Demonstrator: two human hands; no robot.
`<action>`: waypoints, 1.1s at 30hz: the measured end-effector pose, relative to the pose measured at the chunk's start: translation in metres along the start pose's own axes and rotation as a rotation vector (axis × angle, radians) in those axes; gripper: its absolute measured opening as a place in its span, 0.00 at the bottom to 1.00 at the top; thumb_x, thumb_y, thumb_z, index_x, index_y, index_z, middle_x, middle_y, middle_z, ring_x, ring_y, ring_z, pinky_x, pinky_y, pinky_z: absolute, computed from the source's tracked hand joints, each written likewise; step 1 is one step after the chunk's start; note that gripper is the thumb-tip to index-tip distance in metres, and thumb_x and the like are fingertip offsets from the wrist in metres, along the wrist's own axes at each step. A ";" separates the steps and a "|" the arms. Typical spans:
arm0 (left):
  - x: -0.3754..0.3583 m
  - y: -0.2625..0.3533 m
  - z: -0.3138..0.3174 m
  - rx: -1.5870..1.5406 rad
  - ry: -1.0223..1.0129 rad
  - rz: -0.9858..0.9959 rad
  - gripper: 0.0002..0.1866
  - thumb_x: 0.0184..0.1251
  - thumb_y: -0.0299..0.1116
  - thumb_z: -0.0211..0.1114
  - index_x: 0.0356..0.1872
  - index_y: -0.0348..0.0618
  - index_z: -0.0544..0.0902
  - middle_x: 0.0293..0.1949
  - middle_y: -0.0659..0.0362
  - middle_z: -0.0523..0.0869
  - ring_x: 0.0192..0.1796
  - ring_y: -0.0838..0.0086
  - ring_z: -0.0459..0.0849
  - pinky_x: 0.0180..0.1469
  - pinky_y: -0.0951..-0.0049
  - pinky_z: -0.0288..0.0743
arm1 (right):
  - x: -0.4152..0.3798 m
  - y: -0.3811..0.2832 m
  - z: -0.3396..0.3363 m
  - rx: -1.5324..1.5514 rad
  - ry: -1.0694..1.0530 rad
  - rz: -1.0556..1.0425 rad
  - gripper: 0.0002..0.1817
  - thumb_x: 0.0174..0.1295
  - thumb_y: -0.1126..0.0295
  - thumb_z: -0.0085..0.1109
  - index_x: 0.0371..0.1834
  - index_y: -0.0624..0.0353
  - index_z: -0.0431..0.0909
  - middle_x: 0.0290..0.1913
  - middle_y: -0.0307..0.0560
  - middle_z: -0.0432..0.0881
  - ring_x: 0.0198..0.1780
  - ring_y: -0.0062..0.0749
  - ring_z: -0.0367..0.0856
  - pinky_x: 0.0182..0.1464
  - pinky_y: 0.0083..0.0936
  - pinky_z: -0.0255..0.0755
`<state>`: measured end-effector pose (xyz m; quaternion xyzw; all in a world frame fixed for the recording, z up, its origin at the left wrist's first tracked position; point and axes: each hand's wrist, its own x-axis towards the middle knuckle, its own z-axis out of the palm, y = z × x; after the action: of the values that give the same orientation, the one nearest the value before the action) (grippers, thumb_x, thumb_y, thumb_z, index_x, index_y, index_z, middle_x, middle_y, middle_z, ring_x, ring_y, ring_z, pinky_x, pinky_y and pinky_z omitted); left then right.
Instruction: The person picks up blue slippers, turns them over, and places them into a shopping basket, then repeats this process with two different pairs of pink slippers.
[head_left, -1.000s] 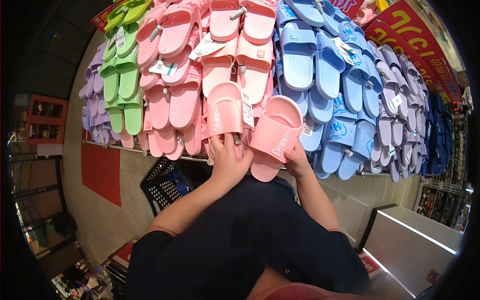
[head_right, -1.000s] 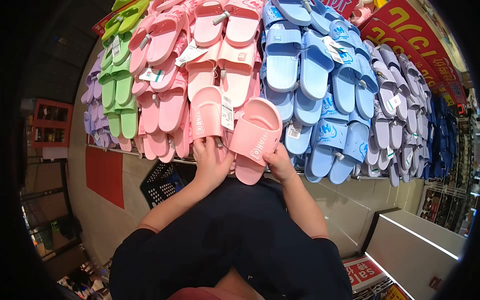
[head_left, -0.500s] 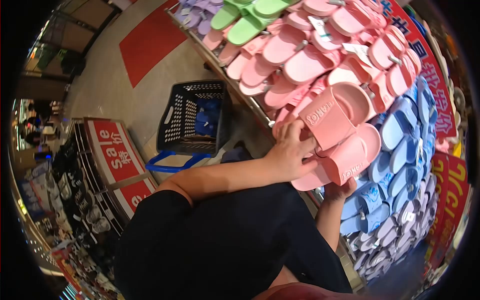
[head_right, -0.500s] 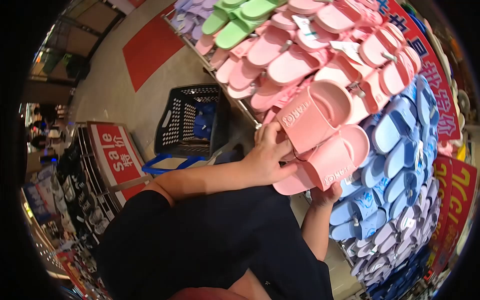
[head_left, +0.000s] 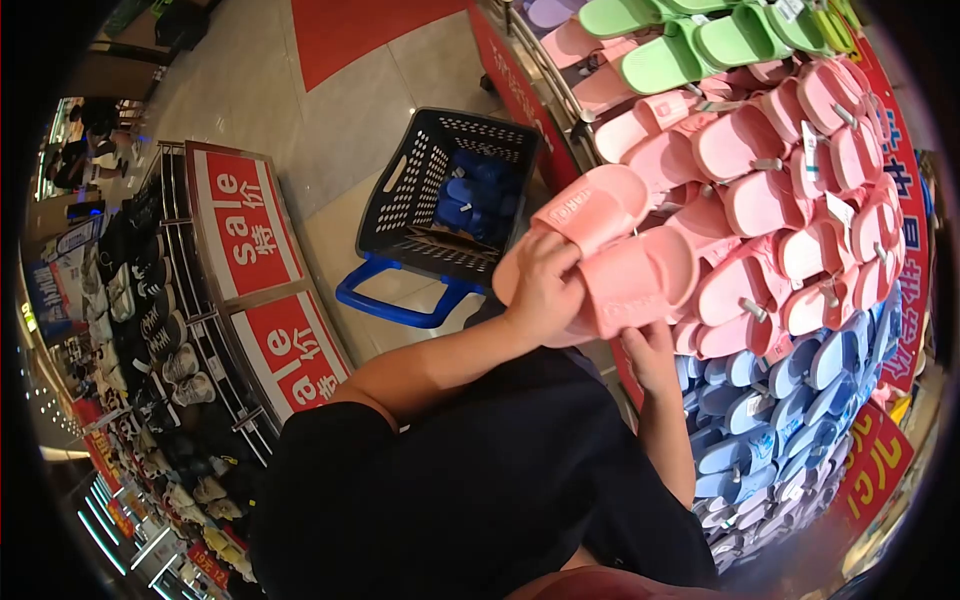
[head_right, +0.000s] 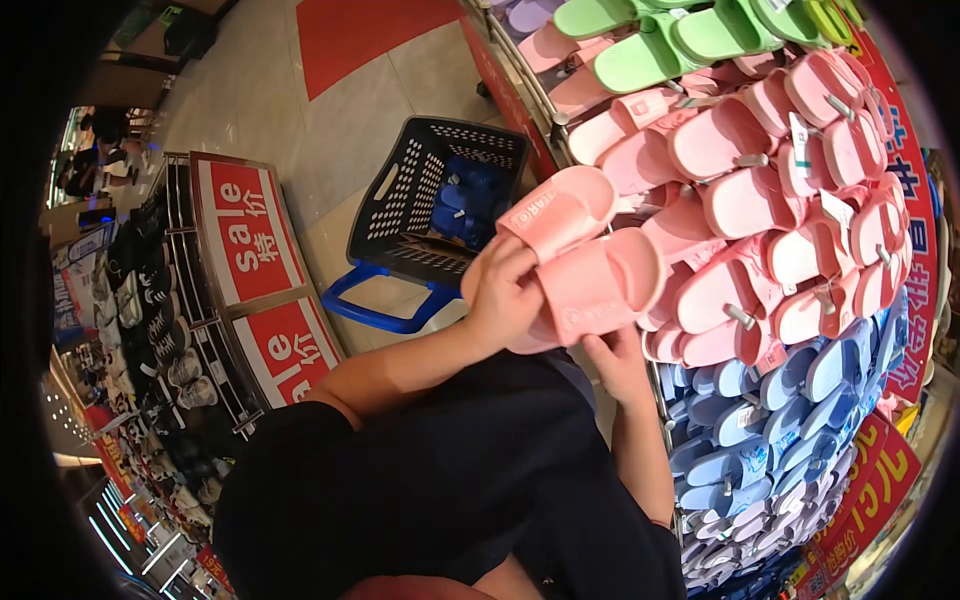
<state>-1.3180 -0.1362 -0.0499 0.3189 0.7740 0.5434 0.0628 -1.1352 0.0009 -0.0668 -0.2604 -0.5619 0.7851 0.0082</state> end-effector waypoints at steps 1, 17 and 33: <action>-0.001 -0.019 -0.007 0.045 0.012 -0.086 0.12 0.51 0.23 0.65 0.39 0.40 0.85 0.43 0.51 0.81 0.50 0.51 0.76 0.55 0.53 0.69 | 0.011 -0.001 0.013 -0.019 -0.106 0.038 0.30 0.68 0.72 0.61 0.72 0.63 0.63 0.62 0.46 0.76 0.62 0.29 0.75 0.62 0.30 0.70; 0.020 -0.366 -0.089 0.897 -0.347 -0.524 0.12 0.60 0.26 0.63 0.42 0.52 0.90 0.58 0.52 0.76 0.59 0.50 0.72 0.63 0.57 0.70 | -0.009 0.063 0.027 -0.263 0.299 0.339 0.20 0.71 0.75 0.56 0.64 0.65 0.71 0.55 0.49 0.84 0.55 0.30 0.82 0.58 0.26 0.75; 0.024 -0.389 -0.060 0.762 -0.520 -0.842 0.17 0.65 0.37 0.62 0.55 0.56 0.85 0.64 0.47 0.74 0.65 0.50 0.75 0.65 0.55 0.73 | -0.020 0.079 0.017 -0.233 0.364 0.339 0.17 0.71 0.74 0.55 0.61 0.68 0.73 0.52 0.50 0.85 0.51 0.29 0.83 0.55 0.24 0.76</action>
<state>-1.5294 -0.2506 -0.3630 0.1084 0.9321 0.0622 0.3400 -1.1033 -0.0488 -0.1247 -0.4867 -0.5862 0.6456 -0.0523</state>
